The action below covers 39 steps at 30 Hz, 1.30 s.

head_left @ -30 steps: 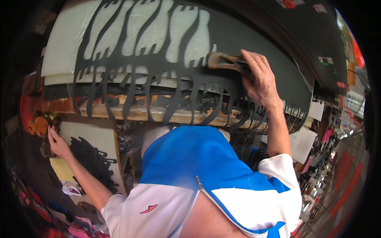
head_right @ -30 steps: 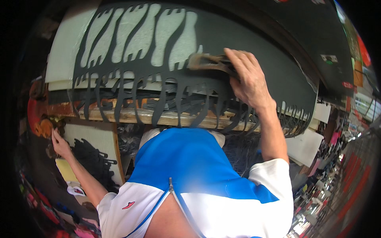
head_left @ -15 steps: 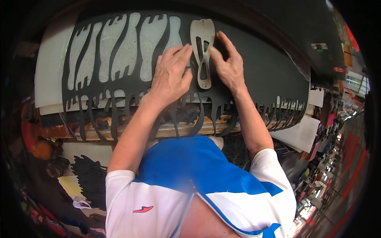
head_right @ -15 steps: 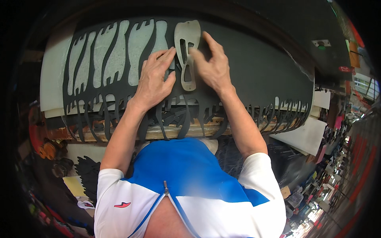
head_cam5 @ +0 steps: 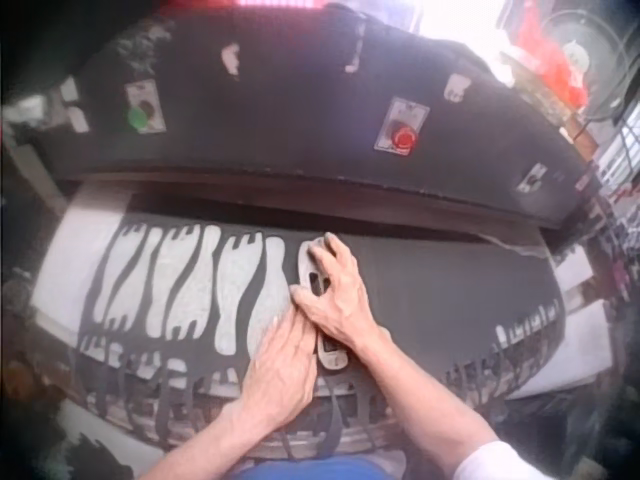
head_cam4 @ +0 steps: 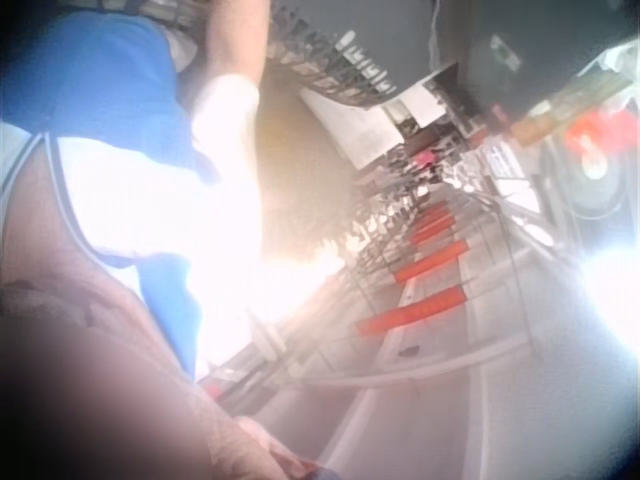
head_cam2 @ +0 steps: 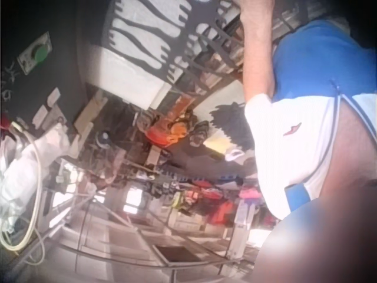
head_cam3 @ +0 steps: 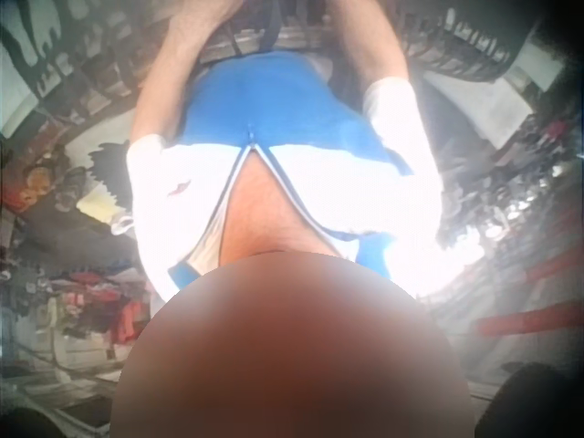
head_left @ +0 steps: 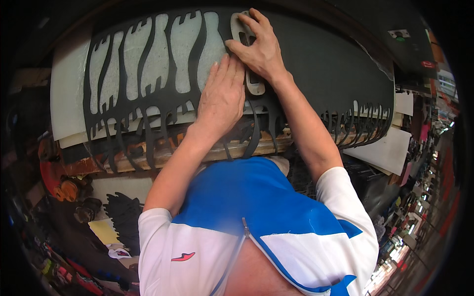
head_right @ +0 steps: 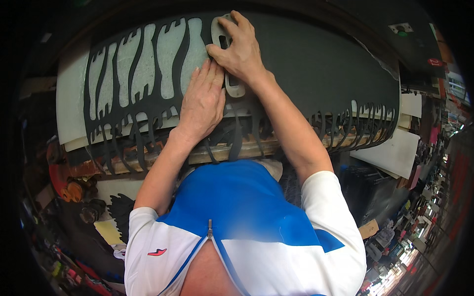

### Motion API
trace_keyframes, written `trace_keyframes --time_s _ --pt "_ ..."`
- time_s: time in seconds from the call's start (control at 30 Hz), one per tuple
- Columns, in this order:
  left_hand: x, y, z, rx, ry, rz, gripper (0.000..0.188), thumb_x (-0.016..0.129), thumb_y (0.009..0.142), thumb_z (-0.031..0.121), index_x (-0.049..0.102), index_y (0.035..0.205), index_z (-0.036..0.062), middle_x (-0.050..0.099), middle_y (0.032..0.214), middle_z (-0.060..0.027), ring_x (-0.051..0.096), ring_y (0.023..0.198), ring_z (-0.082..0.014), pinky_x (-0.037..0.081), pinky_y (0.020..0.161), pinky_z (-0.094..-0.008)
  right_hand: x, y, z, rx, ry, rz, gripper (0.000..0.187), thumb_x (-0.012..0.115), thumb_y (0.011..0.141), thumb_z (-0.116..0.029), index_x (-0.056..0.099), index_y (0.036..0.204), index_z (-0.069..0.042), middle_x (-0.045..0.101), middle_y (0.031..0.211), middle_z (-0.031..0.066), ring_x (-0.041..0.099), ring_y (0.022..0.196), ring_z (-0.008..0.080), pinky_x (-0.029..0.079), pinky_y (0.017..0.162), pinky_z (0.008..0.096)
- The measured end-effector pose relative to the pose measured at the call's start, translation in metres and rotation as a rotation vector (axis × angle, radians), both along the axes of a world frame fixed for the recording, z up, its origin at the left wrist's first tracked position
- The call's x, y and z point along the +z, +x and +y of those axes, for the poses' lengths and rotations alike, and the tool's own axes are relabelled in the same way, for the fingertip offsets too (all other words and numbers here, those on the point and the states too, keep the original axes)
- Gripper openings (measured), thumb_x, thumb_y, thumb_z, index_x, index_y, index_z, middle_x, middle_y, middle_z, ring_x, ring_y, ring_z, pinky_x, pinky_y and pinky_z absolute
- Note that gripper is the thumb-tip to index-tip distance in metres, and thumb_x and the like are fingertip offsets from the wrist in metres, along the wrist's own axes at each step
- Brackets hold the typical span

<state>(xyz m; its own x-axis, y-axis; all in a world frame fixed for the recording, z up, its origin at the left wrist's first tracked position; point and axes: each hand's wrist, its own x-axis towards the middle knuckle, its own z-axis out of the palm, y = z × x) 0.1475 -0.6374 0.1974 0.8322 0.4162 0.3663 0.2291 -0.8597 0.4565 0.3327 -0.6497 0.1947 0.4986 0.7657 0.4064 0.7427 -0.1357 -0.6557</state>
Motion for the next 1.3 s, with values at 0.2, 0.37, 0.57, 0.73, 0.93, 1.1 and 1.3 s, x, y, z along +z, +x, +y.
trace_keyframes --time_s 0.2,0.37,0.57,0.73,0.93,1.1,1.3 --pt "0.003 -0.016 -0.011 -0.128 0.04 0.126 0.049 0.065 0.097 0.006 0.06 0.145 -0.0022 0.055 0.157 -0.0208 0.043 0.152 -0.0475 0.034 0.126 -0.0608 0.024 0.008 -0.011 0.042 0.108 0.275 0.064 0.08 0.074 -0.023 0.073 0.135 -0.005 0.06 0.154 0.0188 0.059 0.141 0.034 0.048 0.118 0.0411" --pt "0.011 -0.025 -0.019 -0.478 -0.103 0.003 0.032 0.074 0.087 0.009 0.075 0.118 0.0031 0.071 0.136 -0.012 0.052 0.146 -0.0422 0.034 0.126 -0.064 0.036 0.022 -0.013 0.024 0.185 0.289 0.059 0.081 0.076 -0.018 0.074 0.133 -0.006 0.063 0.15 0.015 0.065 0.134 0.0281 0.05 0.115 0.0367" --pt "0.005 -0.049 -0.008 -0.127 -0.272 -0.286 0.035 0.071 0.089 0.0 0.071 0.124 -0.0042 0.069 0.135 -0.0243 0.06 0.138 -0.0428 0.042 0.122 -0.0593 0.004 -0.01 0.019 0.024 0.057 0.048 0.06 0.079 0.078 -0.017 0.073 0.137 -0.011 0.061 0.154 0.0109 0.055 0.146 0.0294 0.049 0.116 0.04" --pt "-0.006 -0.049 0.003 -0.025 -0.08 -0.162 0.047 0.074 0.089 -0.001 0.065 0.135 -0.0049 0.067 0.142 -0.0232 0.057 0.141 -0.0437 0.044 0.119 -0.0589 -0.001 -0.011 0.029 0.01 0.047 0.052 0.056 0.077 0.077 -0.018 0.074 0.133 -0.013 0.057 0.157 0.0094 0.055 0.145 0.0302 0.053 0.109 0.0409" --pt "-0.007 -0.045 0.001 -0.022 -0.07 -0.153 0.044 0.076 0.089 0.0 0.067 0.132 -0.0054 0.067 0.142 -0.0223 0.056 0.143 -0.044 0.044 0.119 -0.0593 -0.005 -0.007 0.041 0.007 0.102 0.091 0.055 0.075 0.073 -0.018 0.073 0.127 -0.006 0.06 0.15 0.0201 0.05 0.144 0.0407 0.046 0.118 0.0489" --pt "0.013 -0.055 0.003 -0.027 -0.164 -0.271 0.032 0.074 0.091 -0.003 0.071 0.123 -0.0053 0.071 0.135 -0.0226 0.063 0.133 -0.0432 0.05 0.112 -0.0542 0.01 -0.013 0.027 -0.027 0.089 0.045 0.06 0.081 0.084 -0.026 0.068 0.139 -0.007 0.055 0.157 0.0167 0.055 0.144 0.0338 0.05 0.112 0.0422" --pt "0.042 -0.126 -0.045 0.008 -0.506 -0.281 0.013 0.073 0.09 -0.007 0.075 0.103 -0.003 0.077 0.094 -0.0181 0.074 0.084 -0.0339 0.059 0.076 -0.0412 0.031 -0.038 -0.09 -0.051 0.104 0.147 0.04 0.076 0.091 -0.01 0.069 0.128 0.001 0.071 0.125 0.0186 0.07 0.114 0.0365 0.056 0.102 0.0423"
